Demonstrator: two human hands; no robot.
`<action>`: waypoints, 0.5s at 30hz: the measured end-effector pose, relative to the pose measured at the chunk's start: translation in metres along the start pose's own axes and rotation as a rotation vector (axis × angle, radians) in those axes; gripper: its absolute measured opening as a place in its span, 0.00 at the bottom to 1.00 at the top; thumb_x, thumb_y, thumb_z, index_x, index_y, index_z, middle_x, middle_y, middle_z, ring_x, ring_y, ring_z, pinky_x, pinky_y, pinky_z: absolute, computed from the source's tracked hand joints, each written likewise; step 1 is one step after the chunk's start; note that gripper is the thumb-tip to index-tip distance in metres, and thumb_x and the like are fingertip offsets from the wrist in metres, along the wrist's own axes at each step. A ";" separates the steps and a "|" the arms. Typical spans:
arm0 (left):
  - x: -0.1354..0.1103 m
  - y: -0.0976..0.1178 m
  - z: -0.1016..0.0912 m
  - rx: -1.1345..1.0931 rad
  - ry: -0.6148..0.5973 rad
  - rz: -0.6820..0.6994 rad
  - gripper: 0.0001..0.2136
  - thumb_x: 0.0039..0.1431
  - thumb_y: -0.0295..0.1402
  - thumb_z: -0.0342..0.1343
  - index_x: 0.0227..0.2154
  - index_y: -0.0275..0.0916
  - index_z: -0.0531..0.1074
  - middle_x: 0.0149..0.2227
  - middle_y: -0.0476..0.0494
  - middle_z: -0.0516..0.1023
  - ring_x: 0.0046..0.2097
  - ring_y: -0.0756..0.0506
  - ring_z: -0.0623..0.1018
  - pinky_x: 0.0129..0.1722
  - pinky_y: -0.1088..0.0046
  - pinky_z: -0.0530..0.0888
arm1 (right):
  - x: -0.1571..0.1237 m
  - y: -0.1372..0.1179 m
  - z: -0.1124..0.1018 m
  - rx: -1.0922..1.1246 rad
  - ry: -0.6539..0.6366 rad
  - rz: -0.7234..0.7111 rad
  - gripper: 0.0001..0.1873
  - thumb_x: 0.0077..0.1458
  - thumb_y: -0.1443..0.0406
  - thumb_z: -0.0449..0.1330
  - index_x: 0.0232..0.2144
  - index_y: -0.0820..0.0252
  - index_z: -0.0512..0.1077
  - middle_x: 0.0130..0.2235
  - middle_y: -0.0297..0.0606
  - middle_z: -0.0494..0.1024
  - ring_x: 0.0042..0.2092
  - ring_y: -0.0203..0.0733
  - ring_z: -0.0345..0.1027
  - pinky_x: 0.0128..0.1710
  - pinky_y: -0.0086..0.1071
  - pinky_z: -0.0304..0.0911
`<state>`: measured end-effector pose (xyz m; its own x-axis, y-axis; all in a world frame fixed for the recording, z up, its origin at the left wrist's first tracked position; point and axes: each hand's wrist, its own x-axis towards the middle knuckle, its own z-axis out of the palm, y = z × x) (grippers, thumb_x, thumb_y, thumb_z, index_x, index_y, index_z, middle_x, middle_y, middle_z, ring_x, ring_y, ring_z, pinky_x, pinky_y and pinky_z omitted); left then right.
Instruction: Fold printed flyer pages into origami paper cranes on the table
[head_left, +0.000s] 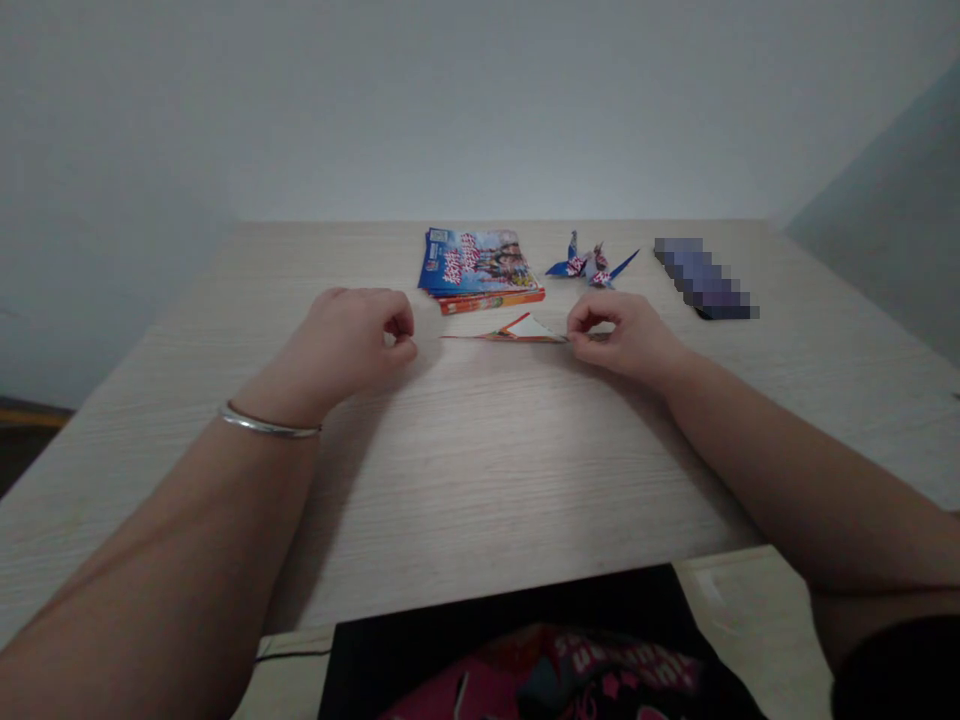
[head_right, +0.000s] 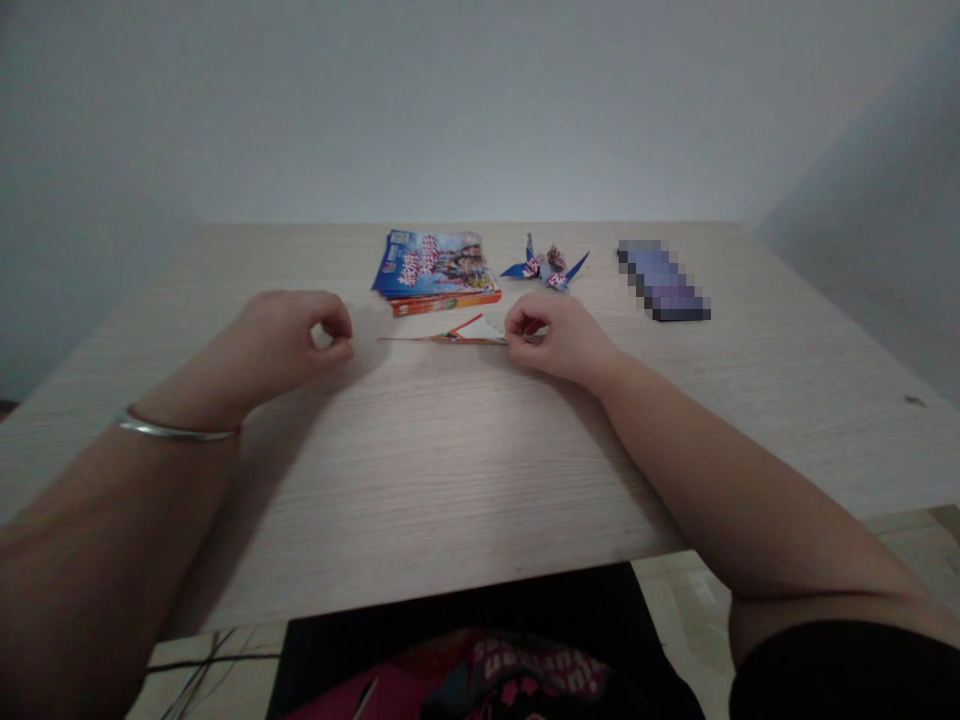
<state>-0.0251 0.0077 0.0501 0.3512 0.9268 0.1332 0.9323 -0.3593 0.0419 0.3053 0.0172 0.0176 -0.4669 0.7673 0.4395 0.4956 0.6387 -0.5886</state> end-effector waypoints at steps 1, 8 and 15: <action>-0.001 0.001 0.001 -0.070 0.030 -0.006 0.10 0.55 0.36 0.50 0.32 0.40 0.75 0.35 0.42 0.80 0.37 0.41 0.78 0.40 0.66 0.70 | 0.000 0.001 0.000 0.006 -0.004 -0.002 0.02 0.48 0.66 0.60 0.25 0.56 0.71 0.28 0.35 0.77 0.30 0.38 0.67 0.30 0.32 0.63; -0.002 0.026 0.009 -0.163 0.064 0.391 0.12 0.67 0.42 0.54 0.37 0.41 0.80 0.39 0.43 0.83 0.41 0.42 0.79 0.44 0.66 0.71 | 0.006 -0.007 0.011 -0.010 -0.085 -0.013 0.05 0.53 0.64 0.59 0.28 0.57 0.74 0.30 0.37 0.80 0.32 0.39 0.70 0.30 0.32 0.64; -0.001 0.023 0.001 0.029 0.008 0.283 0.14 0.67 0.39 0.51 0.29 0.40 0.77 0.33 0.43 0.81 0.34 0.45 0.77 0.35 0.69 0.65 | 0.004 0.004 0.003 -0.085 -0.121 -0.007 0.05 0.50 0.63 0.60 0.28 0.57 0.75 0.31 0.36 0.80 0.32 0.39 0.70 0.35 0.33 0.66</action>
<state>-0.0042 -0.0016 0.0501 0.5971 0.7894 0.1429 0.7996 -0.6000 -0.0266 0.3031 0.0228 0.0156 -0.5530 0.7535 0.3554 0.5498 0.6506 -0.5239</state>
